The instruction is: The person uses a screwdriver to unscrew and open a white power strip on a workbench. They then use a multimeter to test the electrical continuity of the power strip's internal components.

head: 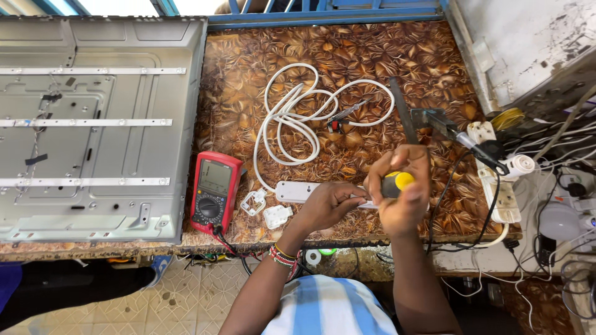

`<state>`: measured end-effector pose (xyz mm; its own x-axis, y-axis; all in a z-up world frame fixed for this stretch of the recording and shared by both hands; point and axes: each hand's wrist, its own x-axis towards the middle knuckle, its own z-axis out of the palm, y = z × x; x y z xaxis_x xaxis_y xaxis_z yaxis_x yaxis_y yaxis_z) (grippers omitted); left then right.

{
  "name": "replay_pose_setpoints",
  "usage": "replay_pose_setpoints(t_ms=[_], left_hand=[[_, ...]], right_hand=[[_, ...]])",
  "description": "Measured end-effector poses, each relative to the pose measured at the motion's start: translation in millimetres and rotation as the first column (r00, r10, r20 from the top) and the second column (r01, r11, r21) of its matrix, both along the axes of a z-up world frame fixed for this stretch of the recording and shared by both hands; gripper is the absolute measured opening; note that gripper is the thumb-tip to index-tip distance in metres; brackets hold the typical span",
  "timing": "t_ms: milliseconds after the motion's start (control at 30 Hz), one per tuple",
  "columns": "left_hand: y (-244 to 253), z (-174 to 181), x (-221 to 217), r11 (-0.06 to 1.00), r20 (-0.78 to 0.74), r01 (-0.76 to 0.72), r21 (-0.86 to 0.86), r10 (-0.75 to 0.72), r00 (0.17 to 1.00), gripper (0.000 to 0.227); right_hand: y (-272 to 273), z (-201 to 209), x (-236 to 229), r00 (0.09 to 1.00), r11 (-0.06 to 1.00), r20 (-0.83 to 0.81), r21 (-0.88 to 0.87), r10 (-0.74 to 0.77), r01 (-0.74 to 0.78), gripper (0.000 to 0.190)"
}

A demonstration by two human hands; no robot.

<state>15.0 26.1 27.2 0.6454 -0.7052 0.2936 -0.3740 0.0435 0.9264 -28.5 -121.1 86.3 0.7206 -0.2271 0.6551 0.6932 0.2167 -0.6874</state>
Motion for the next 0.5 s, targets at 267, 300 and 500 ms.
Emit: replay_pose_setpoints(t_ms=[267,300,500], left_hand=[[-6,-3,-1,0.998,-0.008,-0.050,-0.031,0.050,0.999,0.012],[-8,-10,-1,0.998,-0.016,-0.061,-0.029,0.061,0.998,0.013],[-10,-17,0,0.995,-0.001,-0.097,-0.030,0.097,0.995,0.012]], right_hand=[[-3,5,-2,0.960,0.948,-0.076,-0.196,-0.268,0.249,0.051],[-4,-3,2,0.976,0.977,-0.053,-0.037,-0.211,0.209,0.049],[1,-9,7,0.957,0.959,-0.066,-0.018,-0.284,0.283,0.054]])
